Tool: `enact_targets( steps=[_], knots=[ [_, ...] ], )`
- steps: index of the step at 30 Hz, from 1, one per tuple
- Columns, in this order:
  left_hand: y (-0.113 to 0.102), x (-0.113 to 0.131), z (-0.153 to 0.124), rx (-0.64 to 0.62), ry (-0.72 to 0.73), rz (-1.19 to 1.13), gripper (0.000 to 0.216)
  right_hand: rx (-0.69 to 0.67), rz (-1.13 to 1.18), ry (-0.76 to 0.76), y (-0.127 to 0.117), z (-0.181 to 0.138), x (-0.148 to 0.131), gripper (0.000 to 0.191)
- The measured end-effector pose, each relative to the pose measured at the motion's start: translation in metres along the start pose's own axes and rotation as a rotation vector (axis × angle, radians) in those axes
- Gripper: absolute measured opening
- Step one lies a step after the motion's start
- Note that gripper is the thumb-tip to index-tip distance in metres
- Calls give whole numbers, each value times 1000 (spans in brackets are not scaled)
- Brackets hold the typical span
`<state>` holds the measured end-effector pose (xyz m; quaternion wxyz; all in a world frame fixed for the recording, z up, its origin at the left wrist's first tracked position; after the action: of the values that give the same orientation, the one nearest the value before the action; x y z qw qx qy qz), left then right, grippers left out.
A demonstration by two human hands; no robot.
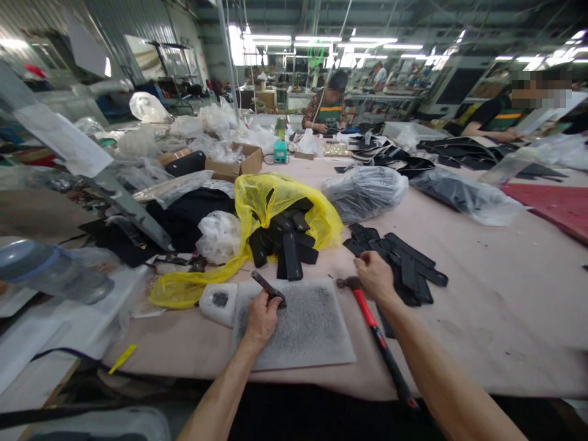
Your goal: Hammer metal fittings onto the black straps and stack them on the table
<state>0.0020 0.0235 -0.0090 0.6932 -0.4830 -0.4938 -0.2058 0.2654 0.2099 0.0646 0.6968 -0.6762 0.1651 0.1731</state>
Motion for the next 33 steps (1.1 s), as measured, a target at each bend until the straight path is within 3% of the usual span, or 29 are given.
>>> enact_targets(
  steps=[3, 6, 10, 14, 17, 23, 29, 33],
  knots=[
    [0, -2, 1, -19, -10, -3, 17, -163, 100, -85, 52, -16, -54, 29],
    [0, -1, 1, -38, -19, 19, 19, -235, 164, -105, 92, -26, -102, 40],
    [-2, 0, 1, -24, -20, 59, 19, -236, 244, -97, 97, -25, -130, 38],
    [-3, 3, 2, -20, -19, 58, 17, -250, 348, -171, 72, -38, -117, 51],
    [-4, 5, 2, -10, -38, 48, 16, -285, 412, -232, 58, -77, -87, 46],
    [-3, 4, 3, -16, -48, 47, 18, -401, 291, -230, 64, -160, -41, 43],
    [-4, 4, 3, -22, -67, -5, 21, -480, 128, -254, 66, -161, -46, 51],
    [1, 21, 11, -18, -10, -16, 20, -494, 100, -282, 63, -159, -48, 52]
  ],
)
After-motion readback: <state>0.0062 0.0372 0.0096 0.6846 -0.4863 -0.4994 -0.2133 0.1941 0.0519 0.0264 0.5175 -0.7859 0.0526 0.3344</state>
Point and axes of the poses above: each hand's wrist, its own z-axis towards the middle knuckle, its own y-axis out of the palm, x = y × z, the point moved 3 cm from there along z, towards the middle knuckle, and after that the axes turned 3 degrees about -y, right-handed, at the moved point
